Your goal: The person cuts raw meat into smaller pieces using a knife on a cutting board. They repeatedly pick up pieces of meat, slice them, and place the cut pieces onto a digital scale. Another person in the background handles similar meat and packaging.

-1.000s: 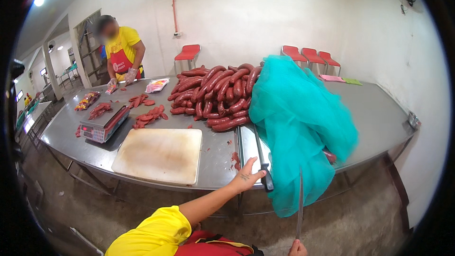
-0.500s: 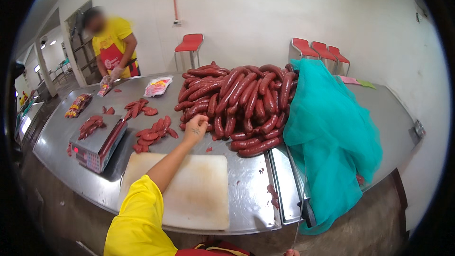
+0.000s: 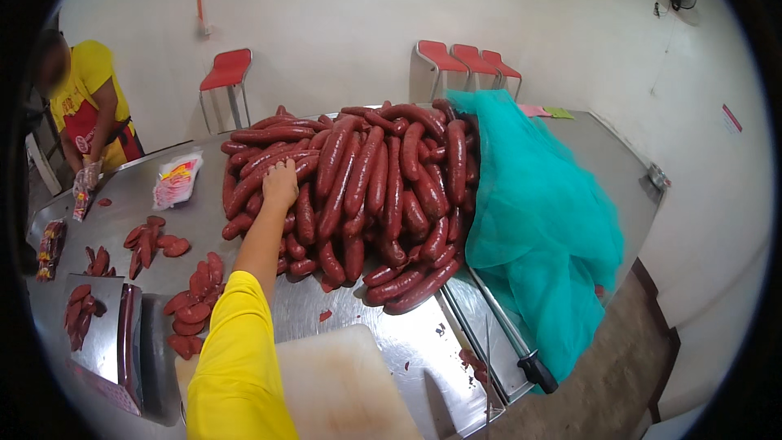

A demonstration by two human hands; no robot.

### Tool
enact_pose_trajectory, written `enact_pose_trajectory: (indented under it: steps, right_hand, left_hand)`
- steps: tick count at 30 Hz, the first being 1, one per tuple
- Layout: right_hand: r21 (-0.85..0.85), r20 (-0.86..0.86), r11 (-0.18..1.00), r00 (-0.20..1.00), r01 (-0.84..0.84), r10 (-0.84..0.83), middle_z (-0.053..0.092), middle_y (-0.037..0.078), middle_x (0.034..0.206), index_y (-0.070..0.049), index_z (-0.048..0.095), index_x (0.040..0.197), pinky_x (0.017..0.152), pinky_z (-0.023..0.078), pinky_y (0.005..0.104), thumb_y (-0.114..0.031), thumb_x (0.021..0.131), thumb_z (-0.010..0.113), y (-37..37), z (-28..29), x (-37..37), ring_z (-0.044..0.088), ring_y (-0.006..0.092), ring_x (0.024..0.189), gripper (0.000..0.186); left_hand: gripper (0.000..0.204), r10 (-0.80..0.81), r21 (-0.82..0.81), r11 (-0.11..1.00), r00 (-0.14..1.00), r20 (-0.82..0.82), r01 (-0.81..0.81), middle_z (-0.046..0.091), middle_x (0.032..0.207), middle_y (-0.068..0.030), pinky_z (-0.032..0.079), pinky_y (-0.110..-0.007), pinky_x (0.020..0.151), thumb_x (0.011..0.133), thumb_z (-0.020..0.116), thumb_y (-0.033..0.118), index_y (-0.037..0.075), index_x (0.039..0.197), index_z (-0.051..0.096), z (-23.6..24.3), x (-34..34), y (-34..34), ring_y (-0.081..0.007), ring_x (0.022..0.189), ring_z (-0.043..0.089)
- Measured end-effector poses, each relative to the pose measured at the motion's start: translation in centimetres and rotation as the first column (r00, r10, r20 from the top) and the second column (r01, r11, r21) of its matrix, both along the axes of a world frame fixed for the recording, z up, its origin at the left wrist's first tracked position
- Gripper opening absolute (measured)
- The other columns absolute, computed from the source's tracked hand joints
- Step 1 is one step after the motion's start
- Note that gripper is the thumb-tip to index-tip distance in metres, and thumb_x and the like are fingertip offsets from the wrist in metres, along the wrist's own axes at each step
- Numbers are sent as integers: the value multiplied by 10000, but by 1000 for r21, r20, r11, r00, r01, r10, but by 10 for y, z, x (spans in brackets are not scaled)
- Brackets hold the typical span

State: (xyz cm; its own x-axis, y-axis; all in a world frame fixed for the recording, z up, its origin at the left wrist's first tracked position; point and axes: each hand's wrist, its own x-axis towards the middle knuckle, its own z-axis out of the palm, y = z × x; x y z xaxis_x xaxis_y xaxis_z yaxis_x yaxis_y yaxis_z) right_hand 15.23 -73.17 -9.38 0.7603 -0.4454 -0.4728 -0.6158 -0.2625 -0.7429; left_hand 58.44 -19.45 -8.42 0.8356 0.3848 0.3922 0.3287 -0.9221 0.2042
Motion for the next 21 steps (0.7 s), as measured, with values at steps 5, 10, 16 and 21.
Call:
enact_pose_trajectory:
  steps: [5,10,16,21]
  right_hand:
    - [-26,3,997,998,-70,71,548,29,626,-32,603,792,525,426,279,-275,946,539,15,5,10,503,117,557,295]
    - [-94,61,982,983,-166,172,534,27,608,-40,594,756,515,414,283,-276,945,543,1,14,9,491,116,544,306]
    - [108,169,967,963,-230,210,509,32,557,-58,570,684,467,377,291,-376,965,491,-17,-25,31,460,119,502,431]
    - [5,376,880,816,-474,438,541,62,511,16,576,683,462,405,278,-303,936,560,-42,-40,68,537,108,484,407]
  left_hand:
    - [345,-107,-223,971,990,-89,85,599,1112,-292,458,-485,919,806,537,60,-1,1146,542,40,-29,-7,-428,1047,591]
    - [388,-86,-344,932,992,87,112,596,1101,-301,467,-469,875,782,600,129,-18,1137,547,77,-92,-20,-439,1020,582]
    - [507,-214,-376,874,938,272,309,660,848,-123,509,-350,695,768,785,377,8,1043,573,100,-240,-66,-192,783,647]
    - [592,-318,-139,936,947,51,322,644,921,-183,518,-411,704,745,764,488,39,1079,575,41,-357,-150,-357,803,646]
